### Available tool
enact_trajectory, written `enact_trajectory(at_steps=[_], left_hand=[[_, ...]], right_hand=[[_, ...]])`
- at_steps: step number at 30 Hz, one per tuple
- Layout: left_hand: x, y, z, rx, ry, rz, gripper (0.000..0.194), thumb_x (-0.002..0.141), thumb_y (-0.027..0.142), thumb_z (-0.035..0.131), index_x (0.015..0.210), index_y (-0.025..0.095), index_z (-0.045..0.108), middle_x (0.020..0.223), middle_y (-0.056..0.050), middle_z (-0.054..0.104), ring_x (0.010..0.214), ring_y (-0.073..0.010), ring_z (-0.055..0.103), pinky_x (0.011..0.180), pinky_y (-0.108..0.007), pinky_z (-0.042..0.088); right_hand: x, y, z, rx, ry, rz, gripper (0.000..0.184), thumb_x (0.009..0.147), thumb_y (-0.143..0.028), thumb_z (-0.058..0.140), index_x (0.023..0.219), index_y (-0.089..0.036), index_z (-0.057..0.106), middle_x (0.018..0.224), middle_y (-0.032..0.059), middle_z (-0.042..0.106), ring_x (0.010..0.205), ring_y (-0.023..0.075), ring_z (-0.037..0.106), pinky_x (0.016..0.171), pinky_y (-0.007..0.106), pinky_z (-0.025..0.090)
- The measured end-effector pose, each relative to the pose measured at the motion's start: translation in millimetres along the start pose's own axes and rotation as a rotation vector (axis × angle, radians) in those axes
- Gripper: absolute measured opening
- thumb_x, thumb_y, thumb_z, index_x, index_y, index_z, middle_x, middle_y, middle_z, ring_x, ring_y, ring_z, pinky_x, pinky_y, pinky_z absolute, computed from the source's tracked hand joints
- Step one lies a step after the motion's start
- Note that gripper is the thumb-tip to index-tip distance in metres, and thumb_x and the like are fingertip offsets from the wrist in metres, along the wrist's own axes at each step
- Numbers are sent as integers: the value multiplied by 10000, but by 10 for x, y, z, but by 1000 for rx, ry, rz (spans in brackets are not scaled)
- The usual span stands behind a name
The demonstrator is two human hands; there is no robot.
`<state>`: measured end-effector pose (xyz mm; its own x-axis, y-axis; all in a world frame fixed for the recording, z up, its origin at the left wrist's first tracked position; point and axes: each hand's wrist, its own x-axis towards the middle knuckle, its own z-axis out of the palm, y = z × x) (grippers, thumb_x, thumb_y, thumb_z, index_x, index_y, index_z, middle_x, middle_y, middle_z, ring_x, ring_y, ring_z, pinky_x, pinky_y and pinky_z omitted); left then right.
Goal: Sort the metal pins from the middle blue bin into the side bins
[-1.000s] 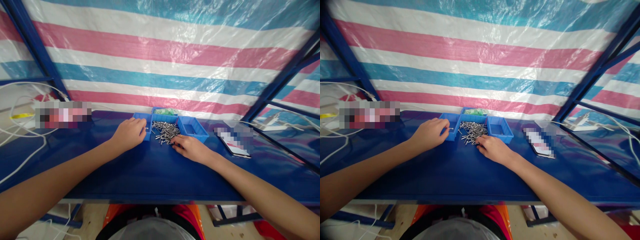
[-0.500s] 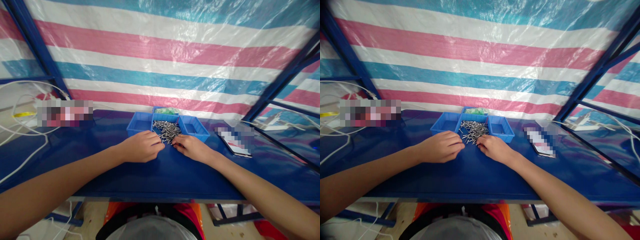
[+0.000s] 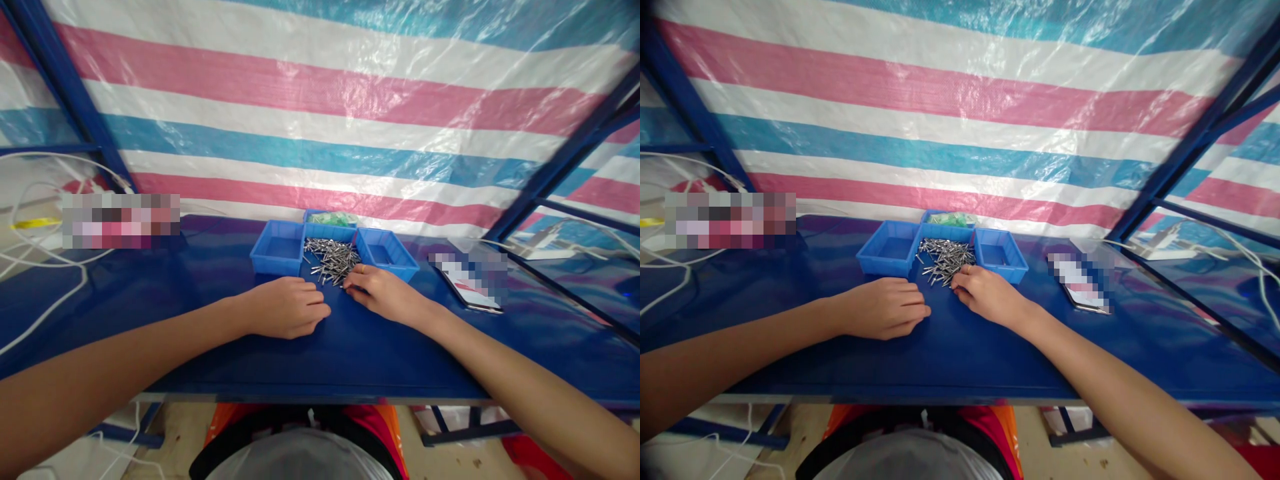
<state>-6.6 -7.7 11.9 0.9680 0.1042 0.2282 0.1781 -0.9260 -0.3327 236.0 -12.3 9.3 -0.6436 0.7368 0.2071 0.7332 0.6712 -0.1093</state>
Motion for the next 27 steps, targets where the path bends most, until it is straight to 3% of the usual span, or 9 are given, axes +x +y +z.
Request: enact_trajectory(at_steps=[10, 15, 17, 22, 27], left_hand=[[-7, -18, 27, 15, 21, -56, 153, 897, 211, 465, 851, 169, 604, 750, -18, 610, 684, -159, 534, 619, -294, 354], [32, 30, 70, -226, 85, -383, 136, 899, 249, 497, 911, 174, 609, 822, -6, 643, 765, -142, 574, 695, -244, 396], [48, 50, 88, -313, 78, -448, 136, 884, 281, 533, 924, 180, 614, 841, -2, 643, 801, -148, 576, 718, -238, 406], [60, 57, 108, -351, 32, -348, 145, 891, 289, 535, 894, 178, 628, 837, -8, 623, 809, -152, 562, 747, -242, 411], [69, 50, 123, -334, 44, -338, 141, 895, 237, 514, 861, 176, 636, 804, -5, 615, 780, -138, 563, 736, -231, 418]], right_hand=[[0, 11, -44, 54, -22, -64, 196, 848, -34, 484, 951, -142, 612, 900, 74, 629, 800, 173, 604, 735, 286, 458], [-3, -131, -52, 216, -13, -147, 160, 828, -29, 523, 904, -162, 570, 815, 21, 612, 735, 132, 586, 683, 235, 440], [-3, -194, -52, 245, -7, -160, 123, 837, -53, 535, 878, -166, 559, 768, 4, 597, 694, 122, 572, 648, 223, 425], [-3, -278, -50, 281, 16, -201, 95, 851, -76, 540, 854, -169, 555, 774, 4, 590, 694, 116, 562, 656, 222, 421], [-12, -280, -39, 310, 23, -225, 102, 855, -73, 532, 861, -172, 555, 780, 4, 597, 706, 116, 567, 668, 221, 426]])
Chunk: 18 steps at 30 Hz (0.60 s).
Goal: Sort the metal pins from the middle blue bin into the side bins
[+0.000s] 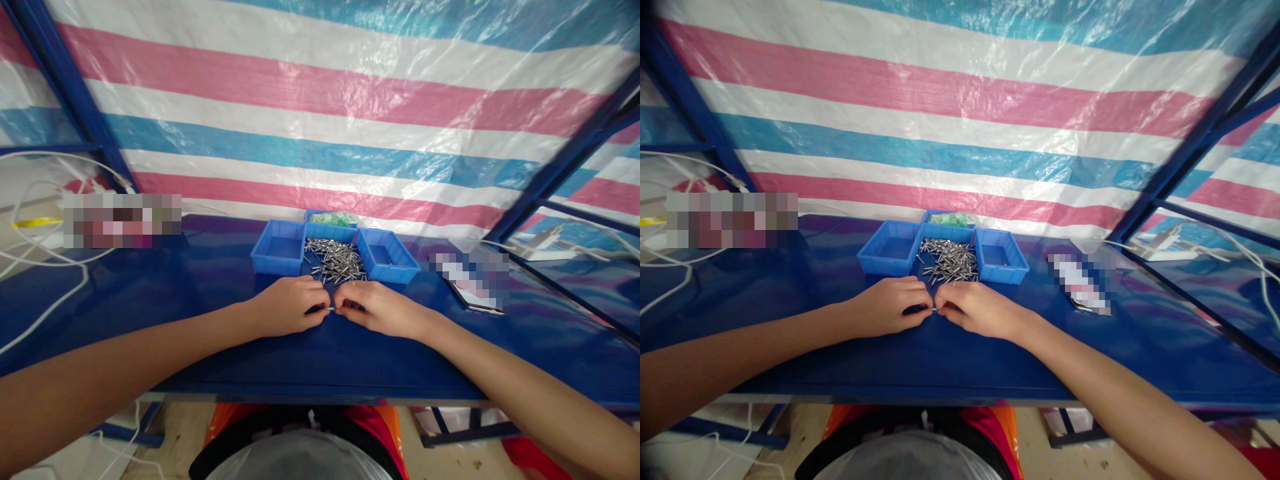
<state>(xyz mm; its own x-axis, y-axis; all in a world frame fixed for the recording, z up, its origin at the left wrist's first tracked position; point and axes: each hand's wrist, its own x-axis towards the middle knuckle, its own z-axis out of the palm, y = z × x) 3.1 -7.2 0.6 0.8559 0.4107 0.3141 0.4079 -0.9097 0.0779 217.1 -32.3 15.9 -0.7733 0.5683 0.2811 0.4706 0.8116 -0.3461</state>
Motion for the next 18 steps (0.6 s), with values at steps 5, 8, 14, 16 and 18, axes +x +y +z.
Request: enact_trajectory(at_steps=[5, 8, 14, 16, 18], left_hand=[[-4, -15, 12, 14, 26, 7, 132, 881, 220, 519, 828, 173, 630, 783, 0, 616, 762, -136, 569, 705, -228, 413], [-12, -33, 6, 26, 37, -18, 126, 877, 213, 513, 826, 176, 622, 781, 4, 619, 756, -135, 570, 689, -229, 403], [-14, -44, -31, 43, 43, -50, 134, 883, 207, 493, 824, 173, 608, 787, 2, 628, 739, -133, 566, 673, -227, 390], [-12, -37, -38, 52, 44, -50, 137, 884, 210, 488, 821, 173, 604, 782, 2, 626, 738, -136, 564, 670, -229, 387], [-12, -33, -42, 54, 40, -51, 131, 877, 207, 489, 814, 174, 600, 774, 3, 621, 740, -138, 561, 668, -231, 385]], right_hand=[[-7, 12, -20, -43, -19, 57, 35, 882, -148, 536, 887, -171, 563, 782, 11, 595, 702, 125, 564, 656, 235, 421], [-8, 42, -57, -84, -61, 100, 63, 905, -198, 528, 880, -159, 571, 767, 15, 587, 687, 125, 557, 645, 237, 408], [-12, 87, -103, -106, -127, 91, 142, 931, -184, 473, 832, -149, 570, 736, 2, 548, 670, 107, 533, 649, 225, 386], [-15, 89, -100, -104, -137, 89, 146, 932, -181, 465, 832, -151, 567, 735, -1, 542, 667, 103, 527, 646, 222, 381], [-20, 92, -96, -102, -141, 89, 146, 933, -173, 456, 839, -152, 566, 743, 2, 547, 675, 104, 528, 654, 224, 380]])
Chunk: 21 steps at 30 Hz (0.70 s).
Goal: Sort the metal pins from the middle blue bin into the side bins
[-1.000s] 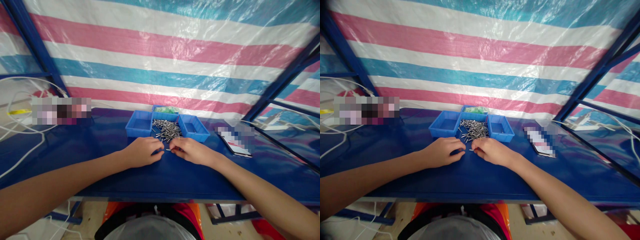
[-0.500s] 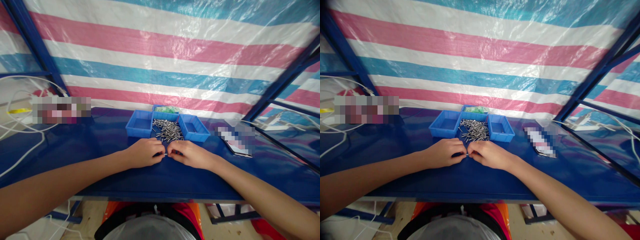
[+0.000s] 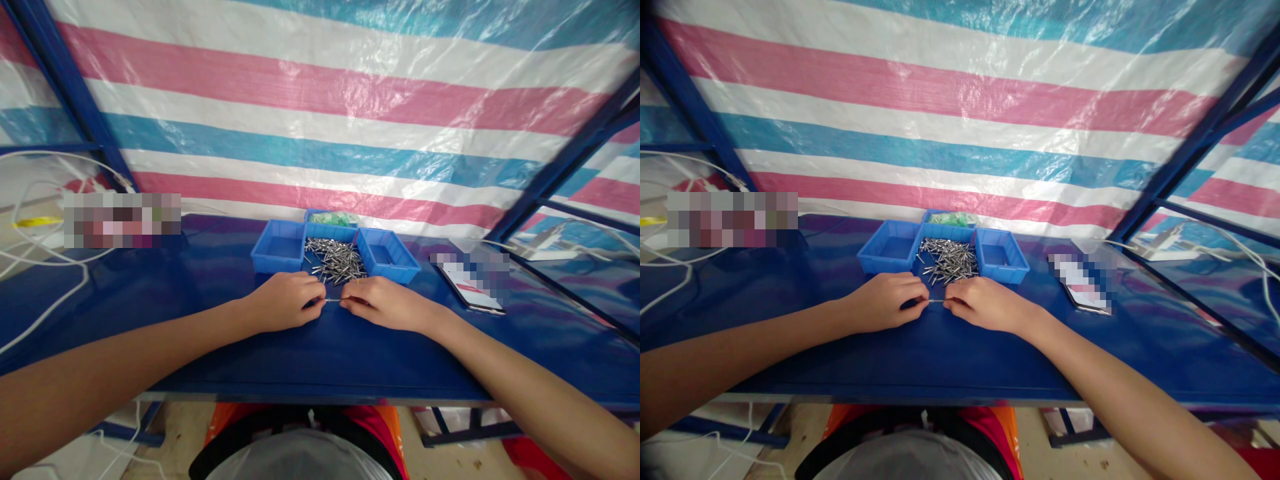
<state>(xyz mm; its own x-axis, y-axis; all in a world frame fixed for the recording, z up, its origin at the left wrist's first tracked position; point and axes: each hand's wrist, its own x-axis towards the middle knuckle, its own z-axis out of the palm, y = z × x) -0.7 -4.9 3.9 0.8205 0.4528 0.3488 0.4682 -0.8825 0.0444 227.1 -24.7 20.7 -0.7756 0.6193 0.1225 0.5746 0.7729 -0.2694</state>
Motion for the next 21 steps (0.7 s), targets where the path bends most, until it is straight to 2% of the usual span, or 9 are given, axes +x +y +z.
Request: enact_trajectory(at_steps=[7, 12, 17, 21], left_hand=[[-12, -6, -17, -5, -23, -22, 55, 806, 151, 510, 796, 178, 558, 753, 17, 595, 721, -135, 549, 635, -230, 373], [-11, -4, -5, 2, 1, -6, 83, 851, 171, 480, 831, 172, 561, 791, 1, 609, 742, -133, 564, 665, -225, 398], [3, -6, 20, -28, 64, 28, 156, 914, 219, 448, 941, 173, 595, 883, -15, 635, 824, -136, 592, 731, -223, 423], [1, -17, 36, -46, 40, 87, 181, 929, 278, 477, 984, 180, 619, 904, -18, 644, 850, -142, 601, 756, -227, 430]], right_hand=[[-4, 2, -5, 23, -13, 7, 123, 899, -125, 469, 814, -158, 552, 733, -6, 541, 666, 98, 519, 648, 220, 370], [1, -17, 9, 32, -44, -7, 147, 891, -120, 477, 759, -161, 529, 704, -16, 530, 643, 92, 508, 629, 216, 362], [6, -46, 22, 32, -36, -22, 147, 920, -153, 462, 803, -163, 552, 726, 0, 560, 662, 108, 536, 642, 225, 386], [7, -66, 15, 14, -29, -29, 158, 936, -166, 444, 838, -160, 568, 755, 18, 590, 691, 125, 568, 658, 234, 408]])
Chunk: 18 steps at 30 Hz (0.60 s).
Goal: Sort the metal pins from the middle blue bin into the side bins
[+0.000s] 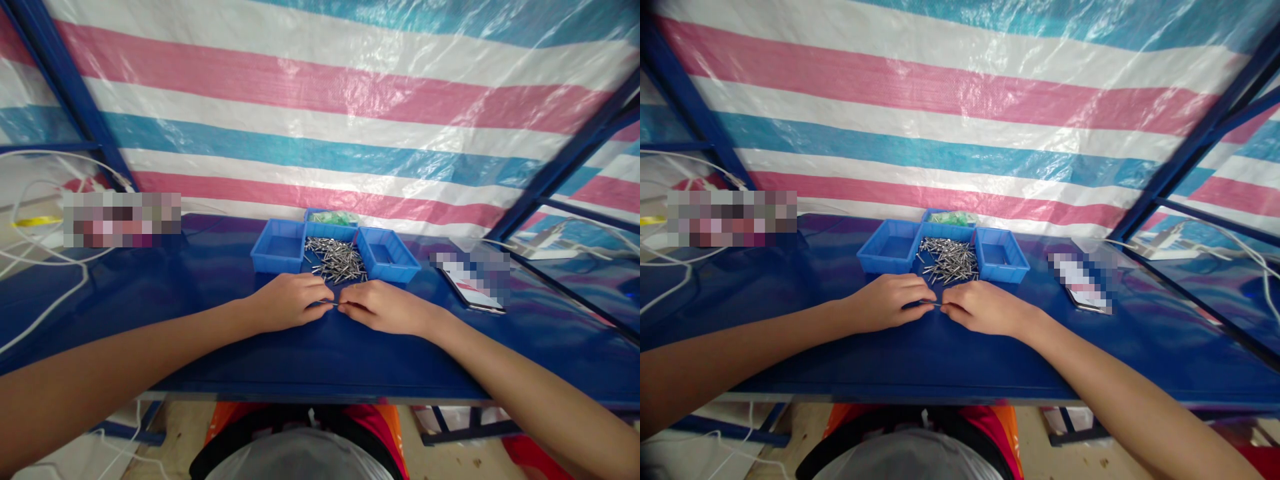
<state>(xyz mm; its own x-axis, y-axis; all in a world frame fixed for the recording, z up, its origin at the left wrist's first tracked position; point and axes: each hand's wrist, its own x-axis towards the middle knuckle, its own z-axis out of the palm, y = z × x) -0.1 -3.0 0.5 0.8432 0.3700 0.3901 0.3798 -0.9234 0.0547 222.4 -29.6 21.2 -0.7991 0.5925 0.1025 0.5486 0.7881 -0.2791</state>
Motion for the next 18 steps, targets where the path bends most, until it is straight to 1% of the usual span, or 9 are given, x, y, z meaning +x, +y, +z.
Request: enact_trajectory(at_steps=[3, 6, 11, 15, 18], left_hand=[[-8, -10, 7, 29, -24, 17, 166, 912, 281, 513, 960, 178, 633, 877, -18, 643, 826, -145, 599, 743, -233, 431], [-12, -18, 10, 49, -35, -2, 142, 907, 242, 513, 942, 182, 636, 862, -13, 641, 808, -137, 595, 728, -230, 429], [-4, -14, 5, 38, -31, -12, 113, 895, 232, 525, 912, 183, 626, 844, -5, 636, 795, -135, 589, 719, -226, 426], [3, 12, -18, 30, 25, -7, 117, 884, 209, 498, 878, 178, 610, 833, -8, 629, 775, -132, 581, 695, -218, 426], [2, 33, -47, 24, 106, 54, 157, 899, 214, 458, 885, 168, 608, 829, -20, 634, 773, -132, 580, 707, -220, 439]], right_hand=[[2, -4, -4, -4, 6, 8, 164, 938, -167, 439, 850, -156, 577, 760, 25, 599, 688, 127, 575, 656, 237, 415], [4, -4, -7, -2, 19, 19, 158, 935, -163, 444, 860, -153, 584, 767, 29, 604, 684, 126, 574, 655, 240, 417], [2, -3, -12, -9, 27, 20, 157, 931, -158, 448, 860, -153, 587, 764, 27, 599, 681, 125, 567, 657, 243, 418], [0, 5, 0, -30, 16, 12, 163, 943, -176, 438, 877, -152, 585, 784, 31, 596, 710, 130, 574, 673, 244, 423], [7, 7, 15, -41, 28, -3, 172, 951, -184, 429, 889, -150, 587, 794, 35, 589, 728, 131, 573, 688, 244, 424]])
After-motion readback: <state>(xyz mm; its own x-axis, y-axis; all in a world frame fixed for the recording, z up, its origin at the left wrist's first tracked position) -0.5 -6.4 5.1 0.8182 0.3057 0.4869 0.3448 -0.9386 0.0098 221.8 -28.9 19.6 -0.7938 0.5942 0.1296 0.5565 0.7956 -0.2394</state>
